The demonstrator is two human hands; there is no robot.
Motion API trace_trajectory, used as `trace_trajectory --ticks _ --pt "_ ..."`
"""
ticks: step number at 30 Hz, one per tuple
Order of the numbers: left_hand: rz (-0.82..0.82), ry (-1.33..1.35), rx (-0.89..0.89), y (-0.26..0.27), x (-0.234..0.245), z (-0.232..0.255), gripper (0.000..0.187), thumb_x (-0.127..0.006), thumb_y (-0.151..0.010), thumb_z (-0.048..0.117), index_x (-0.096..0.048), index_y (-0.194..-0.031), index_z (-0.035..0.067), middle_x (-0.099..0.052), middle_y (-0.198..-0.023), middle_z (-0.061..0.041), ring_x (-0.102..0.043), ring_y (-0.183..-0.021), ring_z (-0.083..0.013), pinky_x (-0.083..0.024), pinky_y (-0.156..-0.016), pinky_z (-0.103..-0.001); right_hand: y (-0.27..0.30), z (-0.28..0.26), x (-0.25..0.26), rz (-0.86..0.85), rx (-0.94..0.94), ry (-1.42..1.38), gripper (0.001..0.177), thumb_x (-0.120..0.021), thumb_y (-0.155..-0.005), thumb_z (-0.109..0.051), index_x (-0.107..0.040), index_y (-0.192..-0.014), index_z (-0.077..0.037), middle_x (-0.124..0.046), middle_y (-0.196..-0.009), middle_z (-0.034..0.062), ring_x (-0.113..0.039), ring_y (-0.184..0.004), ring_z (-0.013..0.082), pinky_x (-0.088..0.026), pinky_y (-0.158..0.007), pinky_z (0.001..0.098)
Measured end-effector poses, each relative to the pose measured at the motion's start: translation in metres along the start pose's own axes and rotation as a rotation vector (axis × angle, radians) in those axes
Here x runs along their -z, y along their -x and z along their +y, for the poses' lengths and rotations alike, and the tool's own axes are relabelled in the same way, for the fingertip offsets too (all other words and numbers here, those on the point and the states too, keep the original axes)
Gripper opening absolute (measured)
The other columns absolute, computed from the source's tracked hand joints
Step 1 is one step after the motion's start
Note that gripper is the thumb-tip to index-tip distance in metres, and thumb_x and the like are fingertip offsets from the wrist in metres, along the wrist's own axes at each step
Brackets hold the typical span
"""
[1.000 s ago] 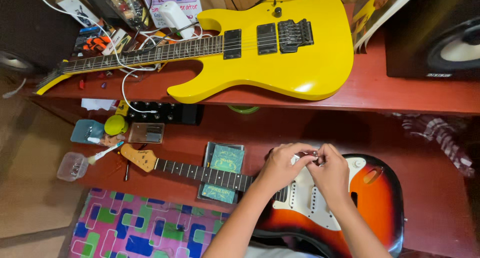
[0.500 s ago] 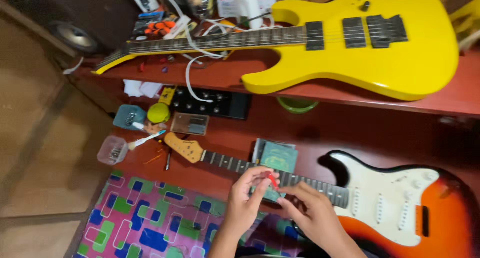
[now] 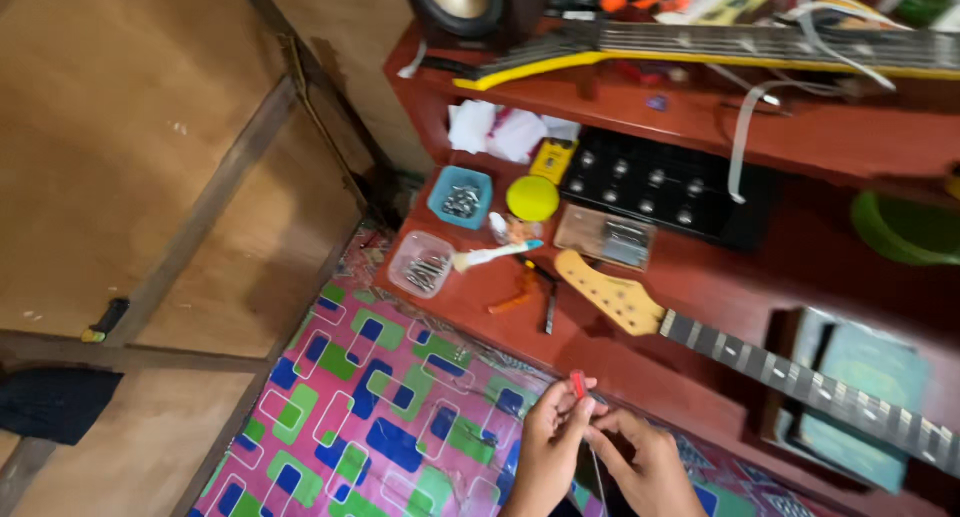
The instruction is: The person uses a red-handled screwdriver to tighten screws on the bridge and pickguard of a sunburst electric guitar. They repeatedly retrieve small screws from a plastic container on the table and secure them into the guitar hardware.
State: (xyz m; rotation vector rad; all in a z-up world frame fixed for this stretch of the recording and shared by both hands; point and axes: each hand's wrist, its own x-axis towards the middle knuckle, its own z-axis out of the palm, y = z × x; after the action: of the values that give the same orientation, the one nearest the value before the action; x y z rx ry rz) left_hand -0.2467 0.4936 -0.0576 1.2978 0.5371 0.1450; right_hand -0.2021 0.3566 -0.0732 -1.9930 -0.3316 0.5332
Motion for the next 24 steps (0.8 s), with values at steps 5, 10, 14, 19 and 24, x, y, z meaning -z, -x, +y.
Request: trace_trajectory --ticks 5,10,14,19,24 --pt "-0.040 -0.457 -0.163 -0.052 0.053 0.018 0.026 -0.061 -0.098 0.027 -0.070 -0.117 0.013 -0.078 -0.103 -0.004 -0.075 -0.087 -0.0167 -0.058 -0.075 -0.029 -0.054 0.014 -0.048 -0.055 0.098 -0.036 0.010 -0.075 -0.088 -0.024 -0.080 -0.084 -0.016 -0.075 -0.071 -0.0063 -0.061 -0.065 0.0034 -0.051 -0.065 0.0227" --pt "-0.047 -0.458 -0.240 -0.101 0.109 0.044 0.038 -0.053 -0.102 0.029 -0.065 -0.132 0.010 -0.076 -0.124 -0.006 -0.077 -0.106 -0.0167 -0.059 -0.090 -0.029 -0.129 -0.015 -0.070 -0.294 0.160 0.092 0.017 -0.077 -0.085 -0.029 -0.083 -0.100 -0.024 -0.088 -0.090 -0.0125 -0.071 -0.085 -0.0053 -0.056 -0.081 0.0197" --pt "0.250 -0.569 -0.018 -0.130 0.170 0.045 0.039 -0.055 -0.097 0.035 -0.070 -0.129 0.019 -0.077 -0.128 0.001 -0.075 -0.113 -0.0158 -0.055 -0.097 -0.029 -0.190 -0.062 -0.095 -0.225 0.122 0.237 0.019 -0.073 -0.085 -0.038 -0.084 -0.098 -0.030 -0.088 -0.091 -0.0155 -0.081 -0.076 0.0031 -0.058 -0.069 0.0244" --pt "0.229 -1.018 0.063 -0.166 0.235 0.055 0.037 -0.054 -0.098 0.038 -0.068 -0.129 0.023 -0.078 -0.106 -0.007 -0.074 -0.088 -0.0308 -0.059 -0.076 -0.045 -0.268 -0.098 -0.158 -0.256 0.203 0.491 0.019 -0.072 -0.085 -0.037 -0.081 -0.101 -0.036 -0.082 -0.104 -0.0120 -0.078 -0.094 0.0150 -0.057 -0.084 0.0344" --pt "0.385 -0.813 -0.198 -0.189 0.268 0.051 0.030 -0.059 -0.093 0.024 -0.072 -0.118 0.014 -0.082 -0.109 -0.005 -0.078 -0.094 -0.0243 -0.059 -0.079 -0.035 -0.333 -0.063 -0.248 -0.307 0.476 1.180 0.015 -0.065 -0.083 -0.009 -0.075 -0.079 -0.020 -0.075 -0.074 0.0029 -0.076 -0.068 0.0282 -0.060 -0.057 0.0426"
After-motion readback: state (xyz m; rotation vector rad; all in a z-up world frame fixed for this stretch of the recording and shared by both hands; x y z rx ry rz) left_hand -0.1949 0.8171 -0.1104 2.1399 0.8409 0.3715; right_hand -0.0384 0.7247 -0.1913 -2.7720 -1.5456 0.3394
